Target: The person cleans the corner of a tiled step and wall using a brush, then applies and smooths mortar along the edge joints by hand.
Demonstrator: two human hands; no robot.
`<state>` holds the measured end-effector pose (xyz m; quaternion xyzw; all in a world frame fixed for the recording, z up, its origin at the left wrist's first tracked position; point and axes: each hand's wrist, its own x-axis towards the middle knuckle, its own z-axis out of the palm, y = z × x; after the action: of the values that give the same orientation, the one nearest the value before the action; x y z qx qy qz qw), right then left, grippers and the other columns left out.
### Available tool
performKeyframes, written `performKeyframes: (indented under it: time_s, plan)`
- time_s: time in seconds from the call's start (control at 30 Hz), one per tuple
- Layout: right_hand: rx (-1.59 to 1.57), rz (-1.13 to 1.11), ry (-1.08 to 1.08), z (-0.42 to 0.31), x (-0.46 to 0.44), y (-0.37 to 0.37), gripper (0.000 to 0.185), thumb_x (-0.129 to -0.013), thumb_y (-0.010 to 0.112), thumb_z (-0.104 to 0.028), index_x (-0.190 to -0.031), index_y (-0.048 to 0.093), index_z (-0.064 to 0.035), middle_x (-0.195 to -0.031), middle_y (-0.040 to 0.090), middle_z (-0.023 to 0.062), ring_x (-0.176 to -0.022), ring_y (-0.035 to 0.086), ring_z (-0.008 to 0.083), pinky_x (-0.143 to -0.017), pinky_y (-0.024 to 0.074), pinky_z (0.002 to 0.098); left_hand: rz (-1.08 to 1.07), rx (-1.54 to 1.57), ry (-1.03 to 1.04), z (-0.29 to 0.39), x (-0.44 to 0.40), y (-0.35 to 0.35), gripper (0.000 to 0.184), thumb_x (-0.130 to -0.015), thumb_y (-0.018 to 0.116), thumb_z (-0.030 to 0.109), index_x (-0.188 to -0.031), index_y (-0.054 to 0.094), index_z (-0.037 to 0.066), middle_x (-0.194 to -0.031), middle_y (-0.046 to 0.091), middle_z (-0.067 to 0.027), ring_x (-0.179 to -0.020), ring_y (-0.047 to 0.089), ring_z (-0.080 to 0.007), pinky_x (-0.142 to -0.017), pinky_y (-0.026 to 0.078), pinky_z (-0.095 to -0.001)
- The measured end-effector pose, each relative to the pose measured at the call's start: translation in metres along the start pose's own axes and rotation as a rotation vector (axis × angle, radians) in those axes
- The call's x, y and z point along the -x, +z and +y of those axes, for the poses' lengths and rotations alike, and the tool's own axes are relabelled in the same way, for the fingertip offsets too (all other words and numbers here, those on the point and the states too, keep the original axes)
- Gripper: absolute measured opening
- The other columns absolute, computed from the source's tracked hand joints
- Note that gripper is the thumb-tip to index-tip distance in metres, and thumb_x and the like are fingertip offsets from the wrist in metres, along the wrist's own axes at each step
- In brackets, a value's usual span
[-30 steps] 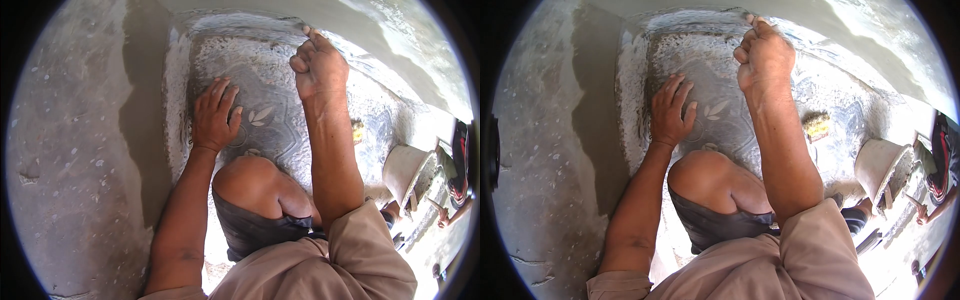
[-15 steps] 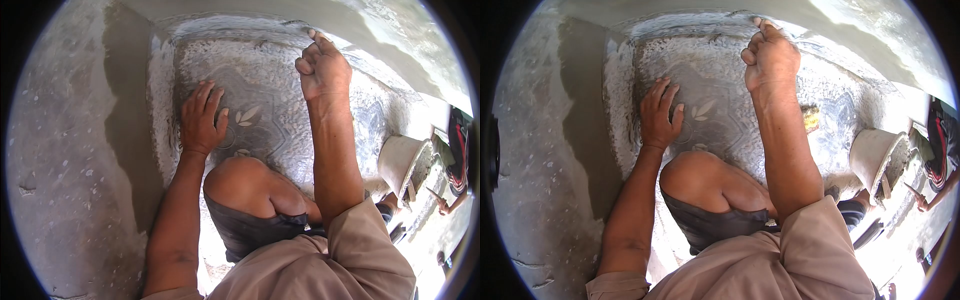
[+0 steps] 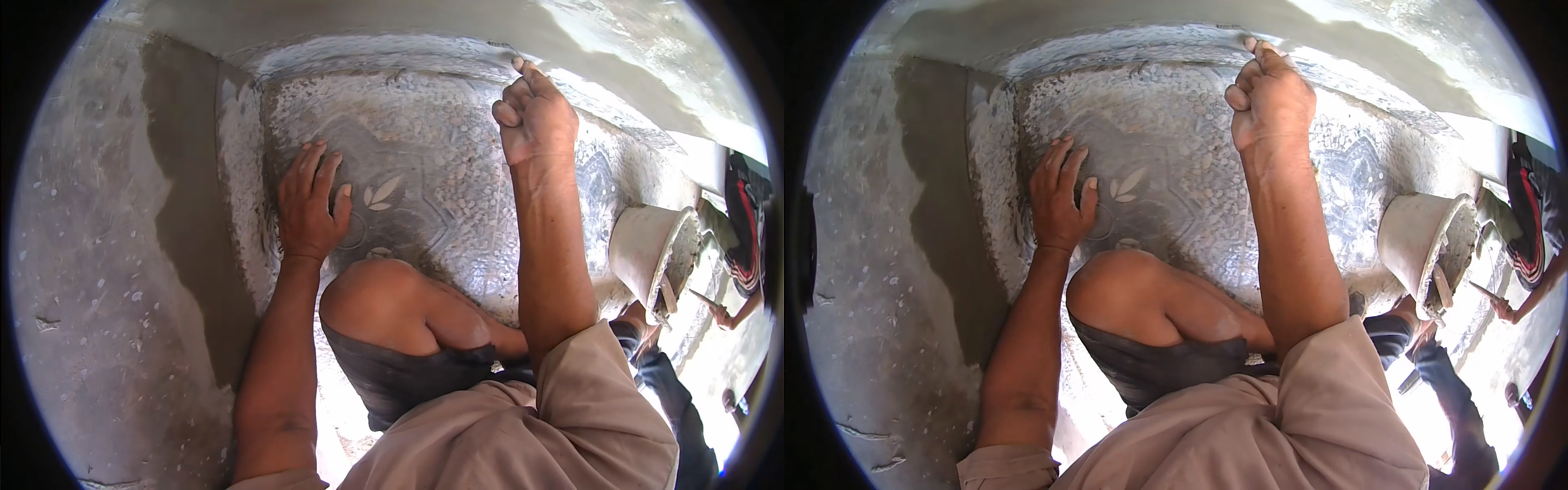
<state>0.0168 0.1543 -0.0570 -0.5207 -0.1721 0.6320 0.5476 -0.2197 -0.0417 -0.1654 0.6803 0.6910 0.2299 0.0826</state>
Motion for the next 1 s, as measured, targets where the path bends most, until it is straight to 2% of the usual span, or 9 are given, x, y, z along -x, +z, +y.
performKeyframes:
  time_s: [0.2, 0.23, 0.4, 0.6, 0.63, 0.7, 0.8, 0.87, 1.0]
  plan:
    - [0.102, 0.126, -0.129, -0.030, 0.006, -0.043, 0.017, -0.107, 0.053, -0.011, -0.111, 0.062, 0.0016, -0.067, 0.037, -0.0027, -0.056, 0.027, 0.0073, -0.050, 0.0248, 0.0257, 0.003, -0.053, -0.002, 0.001, 0.004, 0.002, 0.047, -0.095, 0.064, 0.023, -0.140, 0.061, 0.011, -0.154, 0.052, -0.0134, -0.145, 0.046, -0.0366, -0.117, 0.035, -0.0533]
    - [0.185, 0.118, -0.160, -0.033, 0.014, -0.064, 0.014, -0.102, 0.056, -0.008, -0.113, 0.062, -0.0015, -0.074, 0.049, 0.0004, -0.061, 0.044, 0.0096, -0.055, 0.0372, 0.0253, 0.031, -0.034, 0.019, -0.001, 0.005, 0.005, 0.047, -0.095, 0.065, 0.024, -0.140, 0.061, 0.010, -0.153, 0.053, -0.0141, -0.145, 0.046, -0.0367, -0.117, 0.035, -0.0533]
    - [0.874, 0.137, -0.488, -0.013, 0.040, -0.149, 0.017, -0.099, 0.061, -0.018, -0.108, 0.064, -0.0037, -0.085, 0.062, 0.0116, -0.080, 0.060, 0.0239, -0.072, 0.0486, 0.0378, 0.137, -0.101, 0.145, -0.003, 0.007, 0.016, 0.046, -0.099, 0.060, 0.025, -0.140, 0.060, 0.006, -0.151, 0.055, -0.0202, -0.141, 0.049, -0.0415, -0.116, 0.038, -0.0555]
    - [0.832, 0.031, -0.297, -0.048, 0.149, -0.160, 0.021, -0.101, 0.057, -0.024, -0.100, 0.067, -0.0047, -0.086, 0.068, 0.0227, -0.087, 0.066, 0.0452, -0.079, 0.0511, 0.0503, 0.160, -0.086, 0.205, -0.015, 0.001, 0.018, 0.043, -0.095, 0.063, 0.021, -0.135, 0.061, 0.004, -0.148, 0.056, -0.0204, -0.141, 0.049, -0.0420, -0.116, 0.039, -0.0554]
    - [0.821, 0.043, -0.325, -0.042, 0.157, -0.168, 0.021, -0.101, 0.057, -0.024, -0.100, 0.067, -0.0047, -0.086, 0.068, 0.0227, -0.087, 0.066, 0.0452, -0.079, 0.0511, 0.0503, 0.145, -0.088, 0.144, -0.014, -0.001, 0.020, 0.036, -0.095, 0.064, 0.021, -0.127, 0.064, 0.003, -0.145, 0.057, -0.0209, -0.138, 0.051, -0.0421, -0.114, 0.040, -0.0555]
    - [0.941, 0.025, -0.353, -0.031, 0.162, -0.193, 0.021, -0.102, 0.059, -0.024, -0.099, 0.065, -0.0050, -0.079, 0.066, 0.0113, -0.074, 0.066, 0.0224, -0.072, 0.0512, 0.0425, 0.161, -0.071, 0.093, -0.010, -0.009, 0.019, 0.031, -0.094, 0.064, 0.020, -0.119, 0.067, 0.003, -0.141, 0.058, -0.0215, -0.135, 0.053, -0.0421, -0.111, 0.042, -0.0556]
    - [1.060, 0.089, -0.441, -0.038, 0.182, -0.200, 0.022, -0.101, 0.058, -0.025, -0.102, 0.067, -0.0053, -0.086, 0.070, 0.0181, -0.082, 0.069, 0.0362, -0.076, 0.0514, 0.0479, 0.063, -0.124, -0.013, 0.009, -0.042, 0.003, 0.024, -0.096, 0.064, 0.024, -0.099, 0.069, 0.001, -0.118, 0.068, -0.0213, -0.110, 0.064, -0.0415, -0.097, 0.049, -0.0526]
    - [1.071, 0.064, -0.462, -0.050, 0.190, -0.200, 0.023, -0.101, 0.057, -0.025, -0.103, 0.068, -0.0055, -0.090, 0.071, 0.0211, -0.087, 0.069, 0.0409, -0.078, 0.0517, 0.0500, -0.238, 0.104, -0.286, 0.071, -0.074, -0.025, 0.025, -0.096, 0.069, 0.024, -0.087, 0.066, 0.000, -0.091, 0.069, -0.0174, -0.081, 0.063, -0.0397, -0.081, 0.052, -0.0484]
    - [1.159, 0.069, -0.450, -0.036, 0.200, -0.205, 0.027, -0.101, 0.055, -0.028, -0.107, 0.070, -0.0061, -0.097, 0.072, 0.0249, -0.095, 0.069, 0.0462, -0.084, 0.0531, 0.0532, -0.371, 0.818, 0.014, 0.185, -0.056, -0.045, 0.031, -0.090, 0.079, 0.015, -0.113, 0.070, -0.003, -0.092, 0.073, -0.0088, -0.083, 0.065, -0.0185, -0.081, 0.054, -0.0338]
